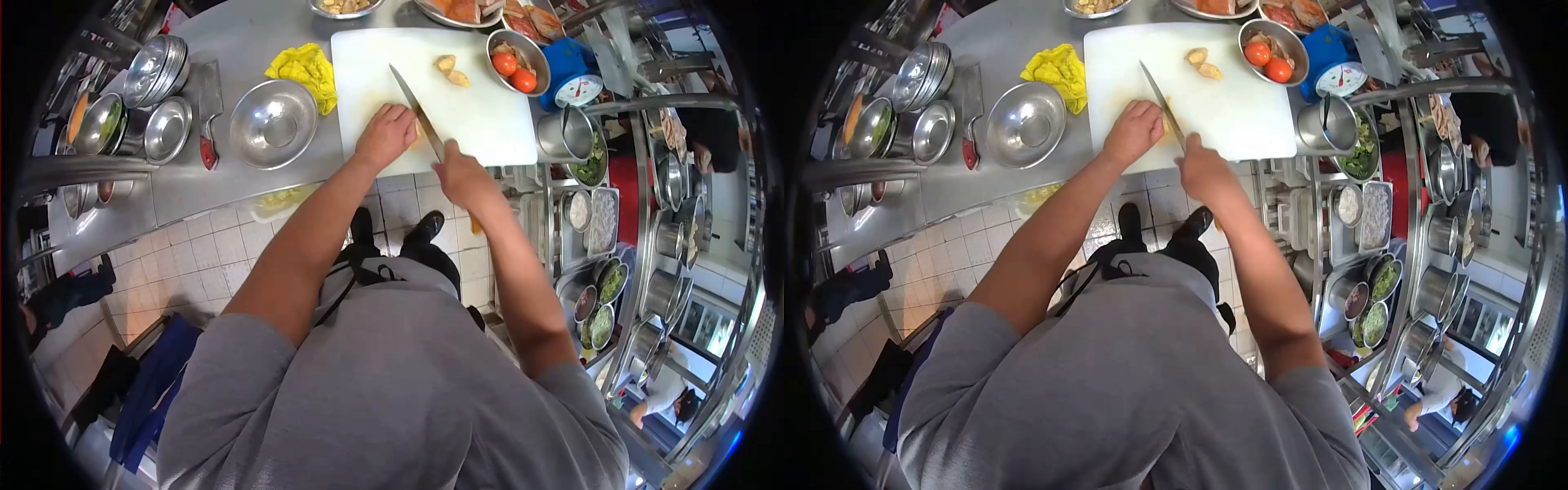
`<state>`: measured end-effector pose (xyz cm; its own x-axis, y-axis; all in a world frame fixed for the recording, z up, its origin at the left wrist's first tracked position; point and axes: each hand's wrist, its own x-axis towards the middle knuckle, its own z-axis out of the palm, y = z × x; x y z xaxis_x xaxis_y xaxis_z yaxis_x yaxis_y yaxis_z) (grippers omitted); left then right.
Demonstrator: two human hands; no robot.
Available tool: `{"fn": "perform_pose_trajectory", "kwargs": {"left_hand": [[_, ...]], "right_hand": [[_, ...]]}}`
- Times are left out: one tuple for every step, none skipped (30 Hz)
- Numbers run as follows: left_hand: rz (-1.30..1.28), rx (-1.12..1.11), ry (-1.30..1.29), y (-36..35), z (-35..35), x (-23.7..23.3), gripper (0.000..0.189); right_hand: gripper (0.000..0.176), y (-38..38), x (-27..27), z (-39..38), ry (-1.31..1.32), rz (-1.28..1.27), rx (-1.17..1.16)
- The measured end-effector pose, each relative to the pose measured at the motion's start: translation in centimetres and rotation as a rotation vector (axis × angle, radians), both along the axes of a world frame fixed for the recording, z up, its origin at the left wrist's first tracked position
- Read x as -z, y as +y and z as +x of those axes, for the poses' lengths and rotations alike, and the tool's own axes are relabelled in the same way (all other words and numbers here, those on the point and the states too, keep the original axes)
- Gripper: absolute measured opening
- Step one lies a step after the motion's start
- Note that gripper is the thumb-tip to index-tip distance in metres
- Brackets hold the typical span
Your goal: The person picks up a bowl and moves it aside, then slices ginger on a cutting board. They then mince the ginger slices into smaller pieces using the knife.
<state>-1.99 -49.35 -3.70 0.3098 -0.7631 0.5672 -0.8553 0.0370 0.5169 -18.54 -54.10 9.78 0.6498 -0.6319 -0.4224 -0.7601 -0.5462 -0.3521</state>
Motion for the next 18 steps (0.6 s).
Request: {"fn": "perform_pose_trajectory", "kwargs": {"left_hand": [[-0.006,-0.006,-0.003,-0.3,0.3,-0.1,0.009],[-0.013,-0.004,0.005,-0.1,0.1,-0.1,0.009],[-0.020,-0.002,0.012,0.0,0.0,-0.1,0.008],[-0.020,-0.007,0.013,0.0,0.0,-0.1,0.008],[-0.040,-0.008,0.017,0.0,0.0,-0.3,0.008],[-0.060,-0.006,0.023,0.0,-0.1,-0.3,0.008],[-0.058,-0.009,0.023,0.1,0.1,-0.3,0.008],[-0.048,0.008,0.017,0.1,0.2,-0.3,0.011],[-0.038,0.030,0.015,0.1,0.1,-0.3,0.013],[-0.047,0.029,0.010,-0.3,0.3,-0.4,0.013],[-0.057,0.010,0.009,-0.3,0.3,-0.4,0.010],[-0.060,-0.005,0.015,0.0,-0.1,-0.2,0.008],[-0.063,-0.004,0.013,0.0,-0.1,-0.1,0.008],[-0.047,-0.004,0.027,0.1,-0.1,0.0,0.008],[-0.034,-0.001,0.038,0.0,-0.1,0.0,0.008],[-0.045,0.001,0.021,-0.3,0.5,-0.3,0.008],[-0.037,0.007,0.024,-0.2,0.6,-0.3,0.008],[-0.027,0.024,0.036,0.0,0.1,-0.2,0.007]], "right_hand": [[0.030,0.4,-2.0,-0.8,0.031,0.016,-0.055],[0.030,1.0,-2.9,-1.8,0.071,0.041,-0.107],[0.030,1.4,-1.4,-2.7,0.050,0.070,-0.081],[0.030,1.4,1.8,-3.0,0.051,0.070,-0.086],[0.030,1.5,5.5,-2.9,-0.022,0.028,-0.058],[0.030,1.3,7.5,-2.7,-0.094,-0.012,-0.027],[0.031,0.7,6.8,-1.8,-0.104,-0.010,-0.057],[0.031,0.7,4.8,-1.6,-0.103,-0.006,-0.054],[0.032,0.7,1.9,-1.4,-0.047,0.049,-0.046],[0.032,0.2,-0.5,-0.8,0.001,0.094,-0.048],[0.034,0.7,-2.2,-1.3,0.027,0.144,-0.039],[0.034,1.1,-0.9,-1.6,0.031,0.146,-0.039],[0.032,1.6,1.9,-1.9,-0.019,0.106,-0.023],[0.031,2.2,4.4,-2.1,-0.073,0.066,-0.002],[0.031,1.9,6.1,-1.5,-0.058,0.038,0.048],[0.031,1.0,6.6,-0.7,-0.076,0.028,0.049],[0.031,0.6,6.8,-0.3,-0.103,0.041,0.037],[0.031,0.5,6.7,-0.7,-0.122,0.055,0.037]]}}
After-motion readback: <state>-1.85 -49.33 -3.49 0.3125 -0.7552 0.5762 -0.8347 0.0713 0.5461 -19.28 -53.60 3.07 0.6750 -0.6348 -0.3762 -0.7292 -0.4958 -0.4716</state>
